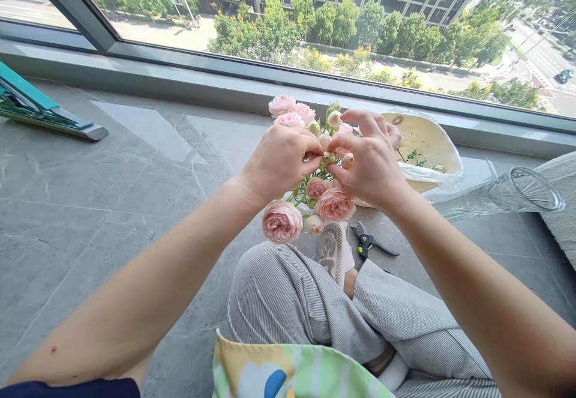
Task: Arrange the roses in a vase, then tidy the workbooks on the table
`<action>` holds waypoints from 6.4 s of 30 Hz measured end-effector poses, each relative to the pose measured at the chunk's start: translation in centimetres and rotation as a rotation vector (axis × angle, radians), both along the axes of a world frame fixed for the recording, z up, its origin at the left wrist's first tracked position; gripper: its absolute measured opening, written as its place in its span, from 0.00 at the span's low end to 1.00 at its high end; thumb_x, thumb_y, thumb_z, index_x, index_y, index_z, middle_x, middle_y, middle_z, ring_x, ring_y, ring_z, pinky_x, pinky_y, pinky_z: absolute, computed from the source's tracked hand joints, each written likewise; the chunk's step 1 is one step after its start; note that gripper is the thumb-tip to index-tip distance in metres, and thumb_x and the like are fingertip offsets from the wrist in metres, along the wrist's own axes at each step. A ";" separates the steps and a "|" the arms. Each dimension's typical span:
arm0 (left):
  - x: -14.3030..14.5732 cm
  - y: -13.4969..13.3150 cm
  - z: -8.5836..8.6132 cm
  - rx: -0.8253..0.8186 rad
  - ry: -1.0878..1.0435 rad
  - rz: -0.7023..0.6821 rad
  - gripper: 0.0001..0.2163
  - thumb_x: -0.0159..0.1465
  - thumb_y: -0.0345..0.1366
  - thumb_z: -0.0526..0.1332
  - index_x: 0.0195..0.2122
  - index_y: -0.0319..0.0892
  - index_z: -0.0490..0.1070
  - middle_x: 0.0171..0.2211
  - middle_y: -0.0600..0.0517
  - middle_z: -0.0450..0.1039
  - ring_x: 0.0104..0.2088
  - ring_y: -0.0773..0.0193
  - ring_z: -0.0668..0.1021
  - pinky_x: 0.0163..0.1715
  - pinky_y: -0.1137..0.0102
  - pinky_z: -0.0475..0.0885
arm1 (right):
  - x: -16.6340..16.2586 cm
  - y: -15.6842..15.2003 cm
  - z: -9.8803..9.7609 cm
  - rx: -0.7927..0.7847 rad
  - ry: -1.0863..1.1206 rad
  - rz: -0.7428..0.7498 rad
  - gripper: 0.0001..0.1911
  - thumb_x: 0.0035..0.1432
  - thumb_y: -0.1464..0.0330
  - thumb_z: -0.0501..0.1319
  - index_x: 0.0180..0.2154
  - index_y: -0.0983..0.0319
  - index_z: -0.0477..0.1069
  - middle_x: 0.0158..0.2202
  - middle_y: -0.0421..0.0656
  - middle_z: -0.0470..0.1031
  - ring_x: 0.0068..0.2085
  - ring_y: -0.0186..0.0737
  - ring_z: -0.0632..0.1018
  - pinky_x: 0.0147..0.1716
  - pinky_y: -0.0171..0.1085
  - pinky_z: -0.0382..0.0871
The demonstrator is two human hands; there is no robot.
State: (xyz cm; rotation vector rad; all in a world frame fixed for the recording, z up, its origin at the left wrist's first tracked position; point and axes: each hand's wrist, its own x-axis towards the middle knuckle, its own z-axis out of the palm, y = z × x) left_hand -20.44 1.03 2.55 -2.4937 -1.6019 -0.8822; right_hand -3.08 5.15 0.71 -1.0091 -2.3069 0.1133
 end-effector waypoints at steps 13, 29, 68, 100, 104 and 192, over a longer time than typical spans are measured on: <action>0.2 0.1 0.0 0.024 -0.034 0.122 0.07 0.60 0.31 0.58 0.29 0.41 0.75 0.28 0.53 0.76 0.31 0.64 0.76 0.36 0.68 0.68 | -0.2 -0.2 -0.1 -0.021 0.048 0.002 0.05 0.52 0.66 0.65 0.34 0.56 0.74 0.57 0.43 0.64 0.60 0.60 0.63 0.56 0.68 0.50; 0.1 -0.1 0.1 0.054 -0.066 0.105 0.07 0.61 0.36 0.60 0.30 0.41 0.75 0.29 0.52 0.77 0.31 0.63 0.76 0.36 0.67 0.68 | -0.9 0.8 0.7 -0.132 0.157 -0.019 0.08 0.55 0.69 0.58 0.29 0.56 0.76 0.52 0.42 0.69 0.56 0.56 0.66 0.56 0.63 0.56; 0.6 0.0 0.6 -0.080 -0.024 0.143 0.07 0.60 0.37 0.62 0.28 0.43 0.77 0.26 0.52 0.77 0.30 0.63 0.76 0.37 0.67 0.68 | 0.1 -0.2 -0.1 0.000 0.110 -0.043 0.07 0.58 0.68 0.56 0.34 0.57 0.73 0.55 0.46 0.65 0.60 0.61 0.61 0.55 0.69 0.52; 17.6 17.2 -0.3 -0.328 0.117 -0.076 0.11 0.58 0.32 0.61 0.42 0.42 0.78 0.34 0.49 0.80 0.35 0.61 0.79 0.37 0.68 0.73 | 16.2 10.3 -6.0 -0.628 0.821 -0.434 0.11 0.45 0.72 0.64 0.34 0.61 0.77 0.35 0.45 0.82 0.38 0.41 0.81 0.42 0.39 0.76; 14.6 16.4 1.1 -0.264 0.025 -0.130 0.12 0.60 0.32 0.60 0.44 0.41 0.76 0.35 0.49 0.79 0.35 0.63 0.78 0.39 0.68 0.73 | 16.9 10.6 -6.7 -0.493 0.731 -0.477 0.04 0.46 0.70 0.65 0.30 0.60 0.77 0.31 0.45 0.81 0.36 0.44 0.81 0.43 0.41 0.75; -1.6 0.1 -0.5 0.015 0.034 0.097 0.10 0.58 0.44 0.66 0.38 0.47 0.77 0.41 0.51 0.72 0.51 0.46 0.70 0.53 0.48 0.57 | 10.2 8.9 -4.0 -0.005 0.152 -0.608 0.16 0.57 0.61 0.54 0.41 0.58 0.76 0.35 0.48 0.78 0.40 0.49 0.79 0.44 0.53 0.67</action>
